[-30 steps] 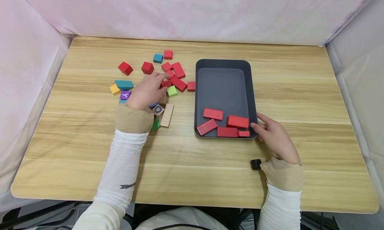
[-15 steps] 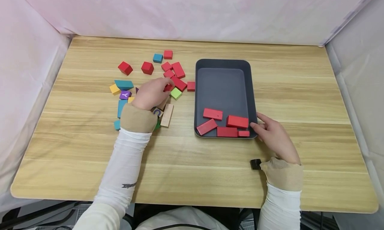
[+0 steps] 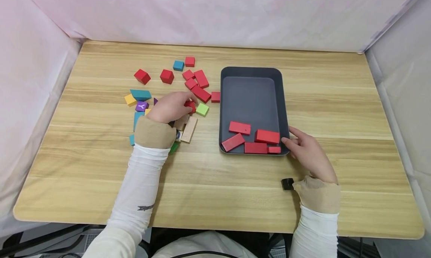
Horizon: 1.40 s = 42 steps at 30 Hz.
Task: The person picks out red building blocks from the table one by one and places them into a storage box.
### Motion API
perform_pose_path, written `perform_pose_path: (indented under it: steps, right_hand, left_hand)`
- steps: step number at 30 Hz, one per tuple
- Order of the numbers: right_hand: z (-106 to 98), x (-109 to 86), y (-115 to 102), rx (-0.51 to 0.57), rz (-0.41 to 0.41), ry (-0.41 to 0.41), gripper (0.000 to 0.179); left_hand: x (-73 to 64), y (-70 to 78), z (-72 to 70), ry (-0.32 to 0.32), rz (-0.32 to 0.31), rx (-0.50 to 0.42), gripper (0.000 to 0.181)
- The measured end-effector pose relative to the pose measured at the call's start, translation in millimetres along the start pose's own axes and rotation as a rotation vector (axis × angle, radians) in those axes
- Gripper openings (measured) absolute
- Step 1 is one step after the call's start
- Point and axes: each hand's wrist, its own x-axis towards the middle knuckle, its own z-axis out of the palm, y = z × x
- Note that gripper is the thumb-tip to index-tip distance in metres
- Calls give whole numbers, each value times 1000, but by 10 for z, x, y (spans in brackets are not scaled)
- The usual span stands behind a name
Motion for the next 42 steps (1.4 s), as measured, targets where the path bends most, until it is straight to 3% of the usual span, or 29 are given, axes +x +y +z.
perform_pose_path:
  steps: [3, 8, 15, 22, 30, 34, 42]
  right_hand:
    - [1, 2, 8, -3, -12, -5, 66]
    - [-5, 7, 6, -14, -24, -7, 65]
    - [-21, -2, -5, -14, -16, -15, 66]
    - [-18, 5, -25, 14, 17, 3, 66]
    - [-4, -6, -9, 32, -11, -5, 64]
    - [7, 5, -9, 35, -7, 9, 64]
    - [0, 8, 6, 40, -44, 2, 61]
  left_hand:
    - [-13, -8, -11, 4, 13, -13, 29]
    - [-58, 8, -61, 74, 30, -48, 32]
    - [-91, 171, -100, 114, 62, -40, 35]
    - [-22, 363, -10, 118, 227, -17, 28]
    - [-7, 551, 111, 124, 299, 25, 42]
    - [-13, 648, 163, 125, 366, 72, 48]
    - [-54, 737, 230, 106, 456, 132, 25]
